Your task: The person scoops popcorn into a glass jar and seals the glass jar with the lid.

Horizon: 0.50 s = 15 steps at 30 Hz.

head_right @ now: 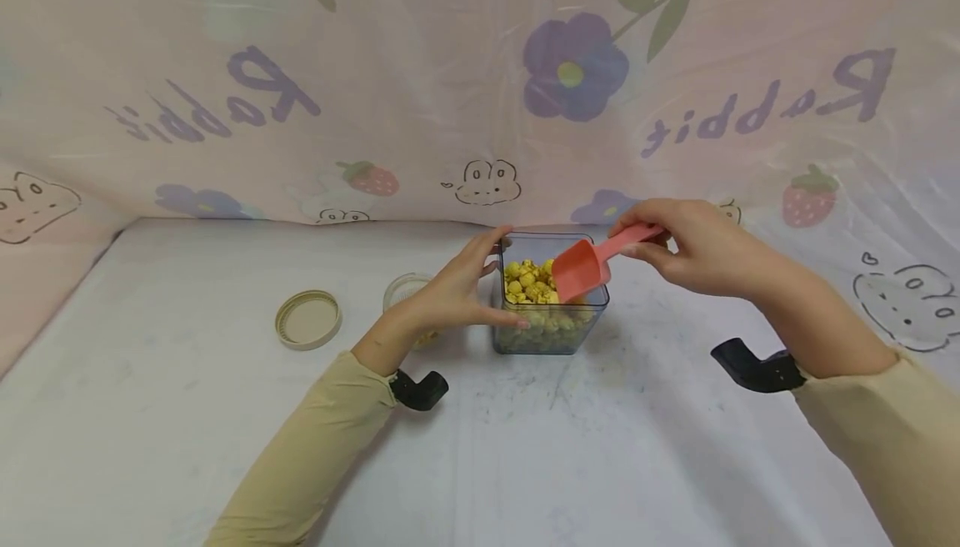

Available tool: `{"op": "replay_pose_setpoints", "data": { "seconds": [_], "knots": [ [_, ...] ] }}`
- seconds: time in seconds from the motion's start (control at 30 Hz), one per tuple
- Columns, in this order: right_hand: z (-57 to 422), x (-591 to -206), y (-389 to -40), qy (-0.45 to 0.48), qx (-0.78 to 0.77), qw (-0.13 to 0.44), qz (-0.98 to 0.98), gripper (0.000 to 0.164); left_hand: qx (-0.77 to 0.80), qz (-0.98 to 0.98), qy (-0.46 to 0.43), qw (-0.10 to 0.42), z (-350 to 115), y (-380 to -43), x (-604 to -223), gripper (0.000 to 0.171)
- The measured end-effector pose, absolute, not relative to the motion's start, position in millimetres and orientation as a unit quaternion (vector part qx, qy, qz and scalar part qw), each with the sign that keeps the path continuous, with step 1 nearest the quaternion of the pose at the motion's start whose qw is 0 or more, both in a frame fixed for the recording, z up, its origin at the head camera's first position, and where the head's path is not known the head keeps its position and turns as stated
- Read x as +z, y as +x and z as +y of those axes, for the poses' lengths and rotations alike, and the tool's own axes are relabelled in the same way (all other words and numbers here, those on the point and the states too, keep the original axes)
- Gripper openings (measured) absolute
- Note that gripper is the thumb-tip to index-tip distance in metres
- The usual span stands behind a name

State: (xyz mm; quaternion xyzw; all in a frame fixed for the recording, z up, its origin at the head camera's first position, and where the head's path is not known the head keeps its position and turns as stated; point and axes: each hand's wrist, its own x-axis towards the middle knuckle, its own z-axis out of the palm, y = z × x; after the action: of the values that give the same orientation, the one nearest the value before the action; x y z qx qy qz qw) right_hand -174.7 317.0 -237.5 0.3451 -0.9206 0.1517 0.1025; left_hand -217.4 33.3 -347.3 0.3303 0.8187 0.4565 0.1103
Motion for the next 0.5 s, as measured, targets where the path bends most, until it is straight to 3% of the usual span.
{"op": "replay_pose_setpoints", "data": {
  "seconds": [0.5],
  "knots": [
    [310.7, -239.7, -168.9, 0.389, 0.151, 0.137, -0.898, 0.045, 0.461, 0.814, 0.339, 0.099, 34.7, -217.0, -347.8, 0.116]
  ]
}}
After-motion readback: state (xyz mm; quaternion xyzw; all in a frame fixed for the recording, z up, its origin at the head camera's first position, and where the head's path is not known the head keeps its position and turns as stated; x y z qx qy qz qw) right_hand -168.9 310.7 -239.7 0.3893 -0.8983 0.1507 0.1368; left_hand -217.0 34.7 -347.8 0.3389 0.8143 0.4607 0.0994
